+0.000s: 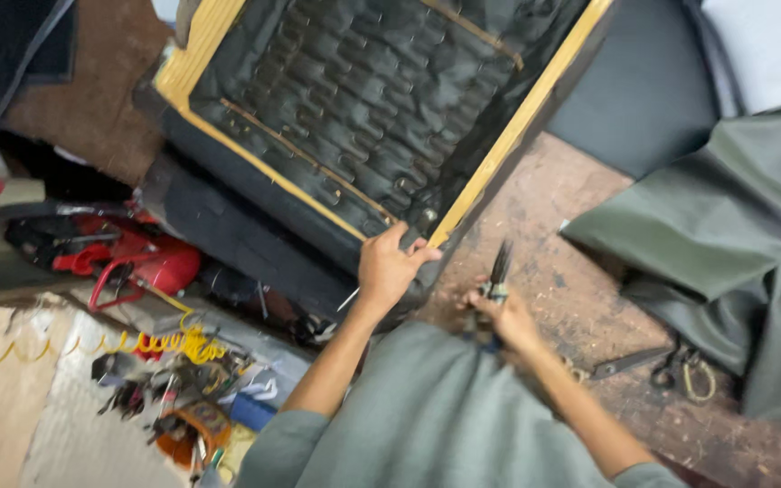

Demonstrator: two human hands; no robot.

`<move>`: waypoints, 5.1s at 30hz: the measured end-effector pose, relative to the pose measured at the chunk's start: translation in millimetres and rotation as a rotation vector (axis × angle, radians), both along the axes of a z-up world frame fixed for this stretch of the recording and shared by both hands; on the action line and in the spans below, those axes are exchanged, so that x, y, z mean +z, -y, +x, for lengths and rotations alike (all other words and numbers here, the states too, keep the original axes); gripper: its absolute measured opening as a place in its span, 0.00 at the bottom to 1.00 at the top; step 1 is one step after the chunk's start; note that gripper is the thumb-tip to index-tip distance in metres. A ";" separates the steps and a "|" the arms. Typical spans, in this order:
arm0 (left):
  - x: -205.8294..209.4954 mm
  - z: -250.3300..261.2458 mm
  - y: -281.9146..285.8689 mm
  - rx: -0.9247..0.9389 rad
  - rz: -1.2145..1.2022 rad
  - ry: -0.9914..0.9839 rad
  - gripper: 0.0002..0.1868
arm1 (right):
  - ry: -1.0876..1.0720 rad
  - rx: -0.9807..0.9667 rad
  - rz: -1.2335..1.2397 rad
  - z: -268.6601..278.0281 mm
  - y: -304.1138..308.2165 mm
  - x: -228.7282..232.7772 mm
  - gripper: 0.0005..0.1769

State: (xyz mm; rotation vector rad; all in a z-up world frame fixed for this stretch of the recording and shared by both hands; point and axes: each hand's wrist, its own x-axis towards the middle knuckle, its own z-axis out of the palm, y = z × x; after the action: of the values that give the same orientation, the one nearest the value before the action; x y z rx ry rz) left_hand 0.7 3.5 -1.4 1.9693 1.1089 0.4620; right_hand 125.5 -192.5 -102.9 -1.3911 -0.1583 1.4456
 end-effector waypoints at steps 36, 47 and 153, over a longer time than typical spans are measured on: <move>-4.9 0.1 2.7 -0.004 -0.041 0.035 0.22 | -0.298 -0.050 0.086 -52.9 -32.4 34.2 0.05; -1.9 -1.4 3.4 -0.033 -0.058 0.027 0.19 | -0.461 0.010 0.224 1.0 30.4 17.3 0.17; 112.4 71.9 14.6 -0.175 -0.078 0.372 0.23 | -0.096 -0.319 -0.140 27.5 136.6 -36.3 0.35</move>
State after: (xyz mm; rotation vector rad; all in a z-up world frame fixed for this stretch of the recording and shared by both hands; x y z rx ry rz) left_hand 72.6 -11.1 111.0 1.7998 0.7041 0.6485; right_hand 153.0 -329.1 -139.2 -1.3835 0.2217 1.2707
